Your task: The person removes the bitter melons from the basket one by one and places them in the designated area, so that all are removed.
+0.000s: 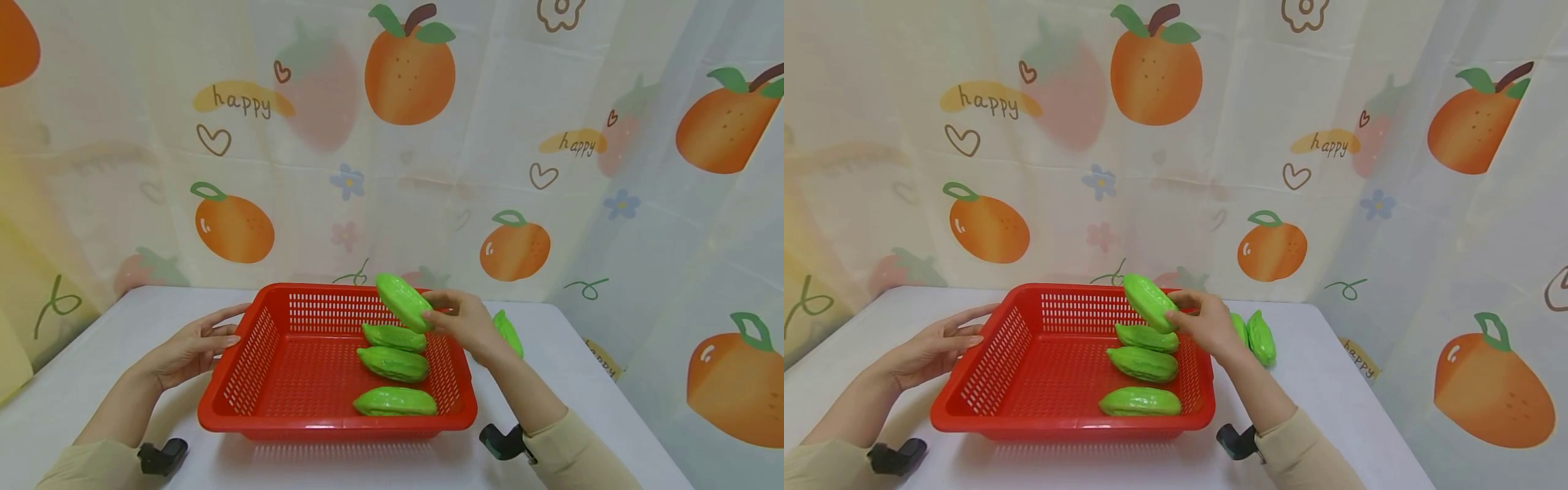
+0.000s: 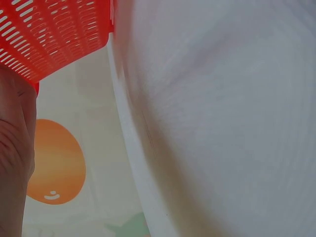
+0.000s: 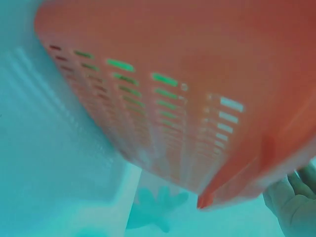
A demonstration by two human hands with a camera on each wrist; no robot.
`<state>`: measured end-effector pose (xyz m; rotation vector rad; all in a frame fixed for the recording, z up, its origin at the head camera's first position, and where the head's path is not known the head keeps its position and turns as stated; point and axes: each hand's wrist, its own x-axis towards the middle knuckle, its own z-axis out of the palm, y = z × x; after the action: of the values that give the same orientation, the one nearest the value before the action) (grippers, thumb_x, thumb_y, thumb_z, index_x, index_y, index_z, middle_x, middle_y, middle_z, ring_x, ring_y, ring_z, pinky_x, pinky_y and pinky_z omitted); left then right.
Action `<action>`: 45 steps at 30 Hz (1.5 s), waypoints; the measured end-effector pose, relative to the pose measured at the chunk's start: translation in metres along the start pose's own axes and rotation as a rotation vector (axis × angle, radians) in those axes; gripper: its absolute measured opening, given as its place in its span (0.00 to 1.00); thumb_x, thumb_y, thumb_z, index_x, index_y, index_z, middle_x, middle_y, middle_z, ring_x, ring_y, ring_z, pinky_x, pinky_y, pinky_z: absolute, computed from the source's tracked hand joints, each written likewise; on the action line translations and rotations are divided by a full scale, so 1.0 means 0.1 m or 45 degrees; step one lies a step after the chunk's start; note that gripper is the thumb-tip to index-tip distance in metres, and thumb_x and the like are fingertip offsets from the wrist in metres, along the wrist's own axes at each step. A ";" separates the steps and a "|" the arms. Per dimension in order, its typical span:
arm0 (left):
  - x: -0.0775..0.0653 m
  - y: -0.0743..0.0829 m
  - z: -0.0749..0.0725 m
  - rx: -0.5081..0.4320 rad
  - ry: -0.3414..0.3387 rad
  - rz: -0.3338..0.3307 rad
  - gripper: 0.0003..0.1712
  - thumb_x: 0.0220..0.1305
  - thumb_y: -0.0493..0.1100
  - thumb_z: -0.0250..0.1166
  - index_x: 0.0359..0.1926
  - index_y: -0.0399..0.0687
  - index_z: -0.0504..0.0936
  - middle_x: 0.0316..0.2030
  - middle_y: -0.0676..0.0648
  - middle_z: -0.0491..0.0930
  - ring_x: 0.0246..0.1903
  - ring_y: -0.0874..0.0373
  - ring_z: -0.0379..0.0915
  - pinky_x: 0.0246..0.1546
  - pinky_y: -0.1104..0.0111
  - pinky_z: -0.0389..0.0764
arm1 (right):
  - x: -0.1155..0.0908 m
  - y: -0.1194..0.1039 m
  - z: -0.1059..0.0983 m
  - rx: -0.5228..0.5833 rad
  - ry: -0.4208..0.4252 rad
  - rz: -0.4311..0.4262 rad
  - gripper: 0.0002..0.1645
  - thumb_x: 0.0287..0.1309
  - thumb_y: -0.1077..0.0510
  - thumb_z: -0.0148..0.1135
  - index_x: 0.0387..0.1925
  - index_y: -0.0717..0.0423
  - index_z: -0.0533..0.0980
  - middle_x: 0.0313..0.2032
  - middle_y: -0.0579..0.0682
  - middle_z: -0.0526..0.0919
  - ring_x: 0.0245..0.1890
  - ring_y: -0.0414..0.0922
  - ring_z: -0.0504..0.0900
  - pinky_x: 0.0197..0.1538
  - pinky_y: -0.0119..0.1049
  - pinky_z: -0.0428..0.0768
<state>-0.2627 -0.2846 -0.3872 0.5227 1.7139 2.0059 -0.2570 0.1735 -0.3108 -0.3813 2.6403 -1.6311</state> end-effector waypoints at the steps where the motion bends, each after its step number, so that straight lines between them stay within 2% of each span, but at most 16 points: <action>1: 0.00 0.00 0.00 -0.001 -0.004 0.002 0.29 0.76 0.35 0.46 0.71 0.66 0.60 0.51 0.57 0.84 0.48 0.61 0.85 0.50 0.63 0.86 | 0.00 0.01 -0.02 0.005 0.006 -0.001 0.23 0.64 0.60 0.63 0.59 0.59 0.76 0.55 0.61 0.81 0.48 0.48 0.85 0.51 0.44 0.87; 11: 0.01 0.01 0.01 -0.021 -0.031 0.020 0.29 0.76 0.34 0.46 0.71 0.64 0.60 0.52 0.57 0.84 0.48 0.61 0.85 0.50 0.64 0.86 | 0.00 0.12 -0.17 0.010 0.072 0.000 0.25 0.64 0.59 0.62 0.61 0.61 0.75 0.56 0.64 0.81 0.49 0.52 0.86 0.49 0.42 0.87; 19: 0.01 0.02 0.02 -0.010 -0.021 0.013 0.29 0.76 0.34 0.46 0.71 0.64 0.60 0.52 0.57 0.84 0.48 0.61 0.85 0.50 0.64 0.86 | -0.02 0.19 -0.32 -0.011 0.154 0.078 0.26 0.65 0.57 0.61 0.62 0.61 0.73 0.59 0.64 0.80 0.53 0.55 0.85 0.50 0.42 0.87; 27: 0.02 0.03 0.01 -0.018 -0.031 0.007 0.29 0.76 0.34 0.46 0.72 0.64 0.59 0.52 0.57 0.84 0.48 0.61 0.85 0.50 0.64 0.86 | -0.01 0.35 -0.49 -0.037 0.231 0.171 0.27 0.66 0.55 0.61 0.64 0.59 0.71 0.61 0.62 0.78 0.56 0.55 0.82 0.52 0.41 0.86; 31: 0.02 0.03 0.02 -0.020 -0.024 0.001 0.29 0.76 0.34 0.46 0.72 0.64 0.59 0.52 0.57 0.84 0.48 0.61 0.85 0.50 0.64 0.86 | -0.03 0.39 -0.55 -0.038 0.268 0.180 0.27 0.66 0.55 0.61 0.64 0.60 0.72 0.62 0.62 0.77 0.53 0.51 0.84 0.54 0.43 0.85; 37: 0.03 0.01 0.02 -0.003 0.002 -0.012 0.28 0.76 0.35 0.47 0.70 0.67 0.61 0.51 0.57 0.84 0.48 0.61 0.84 0.50 0.63 0.86 | -0.04 0.48 -0.65 -0.031 0.320 0.200 0.27 0.66 0.55 0.61 0.64 0.61 0.71 0.61 0.64 0.77 0.45 0.40 0.84 0.50 0.37 0.87; 45: 0.01 0.00 -0.01 -0.015 -0.033 0.008 0.28 0.76 0.34 0.46 0.70 0.67 0.62 0.52 0.56 0.83 0.48 0.62 0.84 0.50 0.64 0.86 | -0.06 0.67 -0.82 -0.059 0.380 0.252 0.28 0.68 0.55 0.58 0.66 0.62 0.68 0.63 0.65 0.75 0.45 0.40 0.83 0.51 0.37 0.86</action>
<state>-0.2640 -0.2846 -0.3873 0.5479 1.6864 2.0037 -0.2763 0.2752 -0.3336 0.1321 2.8147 -1.6802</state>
